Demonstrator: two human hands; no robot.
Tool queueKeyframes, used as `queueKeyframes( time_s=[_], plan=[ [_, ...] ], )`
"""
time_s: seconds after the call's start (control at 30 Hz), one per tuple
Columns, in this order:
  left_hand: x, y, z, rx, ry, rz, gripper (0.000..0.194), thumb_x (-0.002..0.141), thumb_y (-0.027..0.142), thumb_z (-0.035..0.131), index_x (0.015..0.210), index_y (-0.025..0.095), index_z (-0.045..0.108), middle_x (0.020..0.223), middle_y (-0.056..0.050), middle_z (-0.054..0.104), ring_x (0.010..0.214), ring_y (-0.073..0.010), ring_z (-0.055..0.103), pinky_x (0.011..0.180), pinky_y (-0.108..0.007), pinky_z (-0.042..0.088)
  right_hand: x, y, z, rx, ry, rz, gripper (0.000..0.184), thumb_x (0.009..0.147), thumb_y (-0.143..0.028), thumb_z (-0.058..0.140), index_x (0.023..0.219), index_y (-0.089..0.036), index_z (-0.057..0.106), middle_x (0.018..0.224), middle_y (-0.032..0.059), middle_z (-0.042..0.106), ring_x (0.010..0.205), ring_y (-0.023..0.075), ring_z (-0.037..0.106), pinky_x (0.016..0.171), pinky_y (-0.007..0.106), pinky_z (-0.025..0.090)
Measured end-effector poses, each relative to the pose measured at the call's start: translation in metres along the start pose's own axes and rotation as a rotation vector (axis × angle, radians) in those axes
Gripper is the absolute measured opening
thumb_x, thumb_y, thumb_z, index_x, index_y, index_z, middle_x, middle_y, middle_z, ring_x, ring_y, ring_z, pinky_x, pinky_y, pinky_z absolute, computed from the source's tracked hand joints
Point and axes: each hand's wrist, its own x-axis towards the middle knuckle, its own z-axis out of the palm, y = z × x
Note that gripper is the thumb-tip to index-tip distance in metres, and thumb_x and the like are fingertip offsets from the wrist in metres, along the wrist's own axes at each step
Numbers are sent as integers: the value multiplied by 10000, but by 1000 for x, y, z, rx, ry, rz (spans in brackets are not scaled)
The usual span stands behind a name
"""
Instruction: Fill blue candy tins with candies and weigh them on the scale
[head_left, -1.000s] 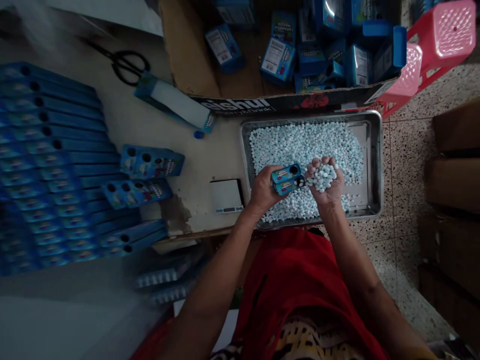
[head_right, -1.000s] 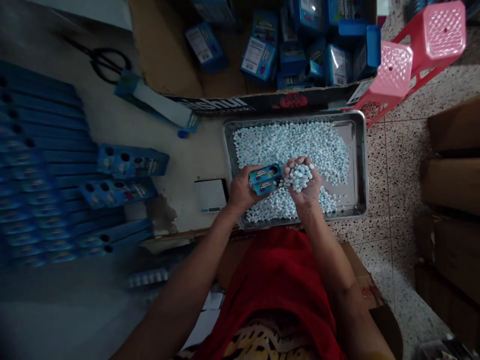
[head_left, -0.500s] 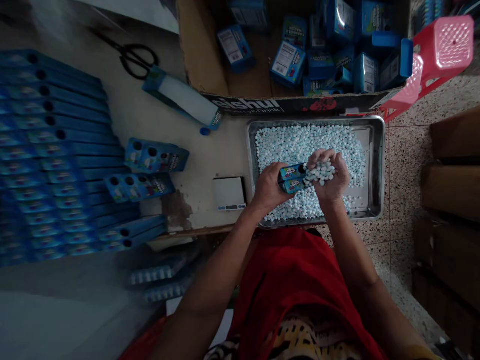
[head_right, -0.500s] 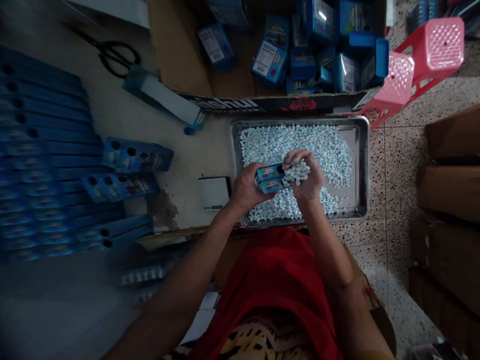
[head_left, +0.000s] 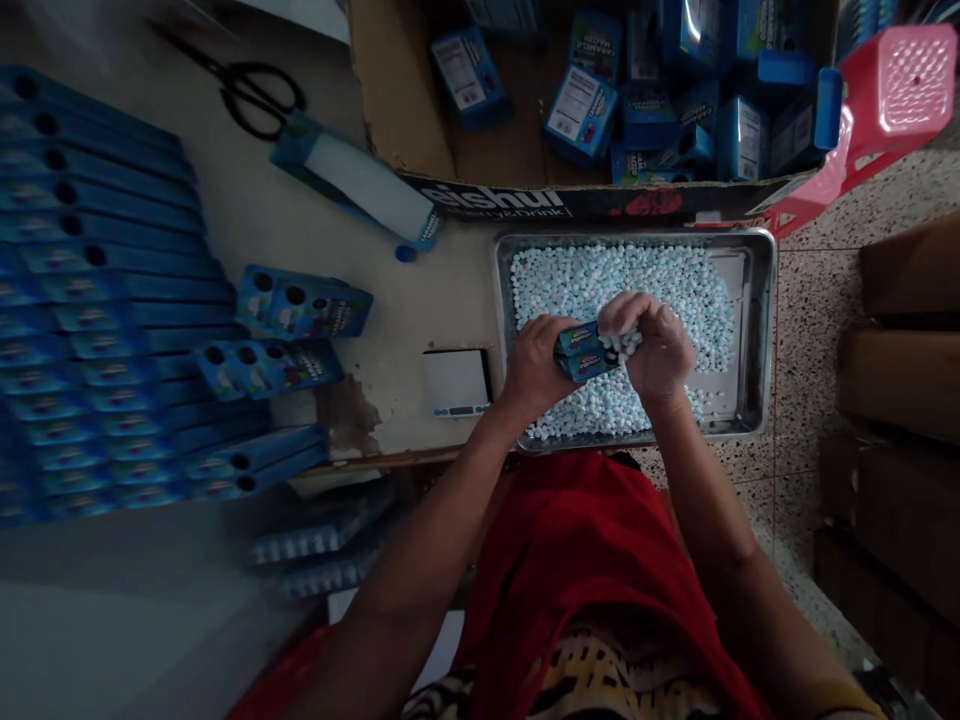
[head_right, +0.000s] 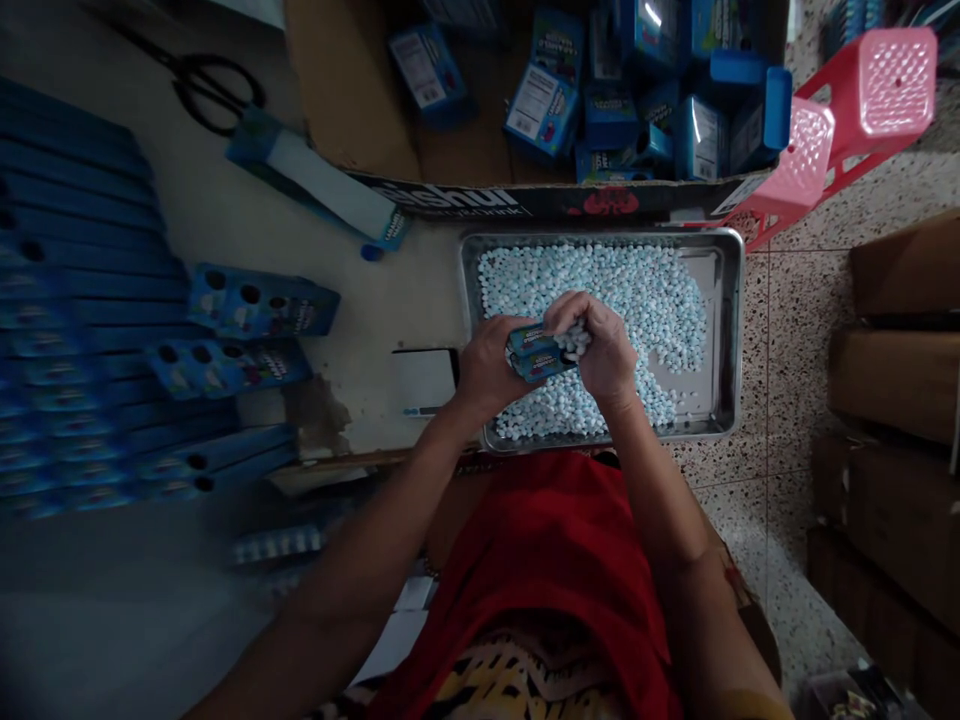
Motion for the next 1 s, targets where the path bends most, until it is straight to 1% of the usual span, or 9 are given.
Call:
queueKeyframes(
  time_s=[0.23, 0.33, 0.4, 0.47, 0.53, 0.63, 0.7, 0.83, 1.0],
  plan=[
    [2, 1, 4, -32, 35, -67, 645, 598, 244, 947, 1194, 237, 702, 1155, -71, 762, 1113, -330, 707, 1012, -423, 568, -20, 4, 4, -98, -36, 46, 654, 951, -889, 515, 726, -291, 652, 764, 66, 653, 858, 280, 684, 874, 468, 599],
    [0, -4, -3, -100, 48, -105, 678, 586, 265, 978, 1205, 238, 703, 1205, -71, 757, 1135, -328, 717, 1042, -428, 571, -28, 3, -14, -162, -44, 24, 688, 1008, -870, 423, 803, -283, 716, 939, 93, 762, 1073, 312, 744, 1022, 526, 596],
    [-1, -12, -11, -152, 41, -150, 713, 570, 287, 1009, 1215, 228, 710, 1197, -65, 758, 1119, -322, 724, 1044, -429, 573, -33, 2, -44, -274, 76, 6, 667, 1069, -789, 359, 944, -274, 765, 1165, 107, 788, 1245, 313, 726, 1138, 559, 552],
    [-3, -20, -19, -263, 13, -224, 755, 542, 328, 1049, 1211, 207, 721, 1149, -58, 762, 1066, -303, 732, 1010, -415, 585, -37, 5, -86, -507, 310, 21, 559, 1087, -683, 399, 1110, -267, 771, 1327, 121, 751, 1335, 302, 688, 1183, 559, 527],
    [-5, -28, -23, -428, -33, -325, 812, 479, 351, 1088, 1196, 194, 740, 1127, -64, 775, 1037, -294, 740, 967, -400, 603, -43, 15, -126, -862, 574, 63, 514, 1043, -652, 482, 1210, -245, 748, 1346, 145, 714, 1319, 305, 663, 1217, 567, 497],
    [-7, -33, -18, -655, -105, -468, 855, 367, 304, 1111, 1150, 218, 777, 1114, -74, 807, 1033, -313, 766, 930, -411, 631, -54, 45, -153, -1026, 722, 105, 596, 1022, -638, 459, 1274, -167, 722, 1343, 209, 636, 1331, 349, 599, 1284, 644, 394],
    [-8, -33, -7, -736, -119, -519, 825, 341, 272, 1107, 1099, 245, 783, 1045, -52, 821, 976, -315, 782, 890, -424, 644, -61, 70, -141, -1020, 708, 112, 609, 1039, -617, 439, 1341, -160, 704, 1371, 216, 614, 1364, 344, 575, 1299, 630, 382],
    [-4, -36, 20, -730, -67, -497, 780, 344, 287, 1109, 1040, 267, 755, 922, -6, 815, 865, -292, 784, 830, -422, 645, -67, 113, -90, -902, 671, 88, 581, 1076, -587, 429, 1446, -203, 659, 1463, 201, 620, 1439, 307, 555, 1313, 582, 387],
    [5, -40, 45, -652, -62, -387, 802, 392, 369, 1113, 1095, 268, 741, 934, -20, 819, 870, -291, 789, 845, -424, 644, -51, 131, -61, -690, 744, 186, 597, 1013, -668, 503, 1368, -214, 661, 1440, 184, 633, 1454, 314, 546, 1279, 565, 416]
  ],
)
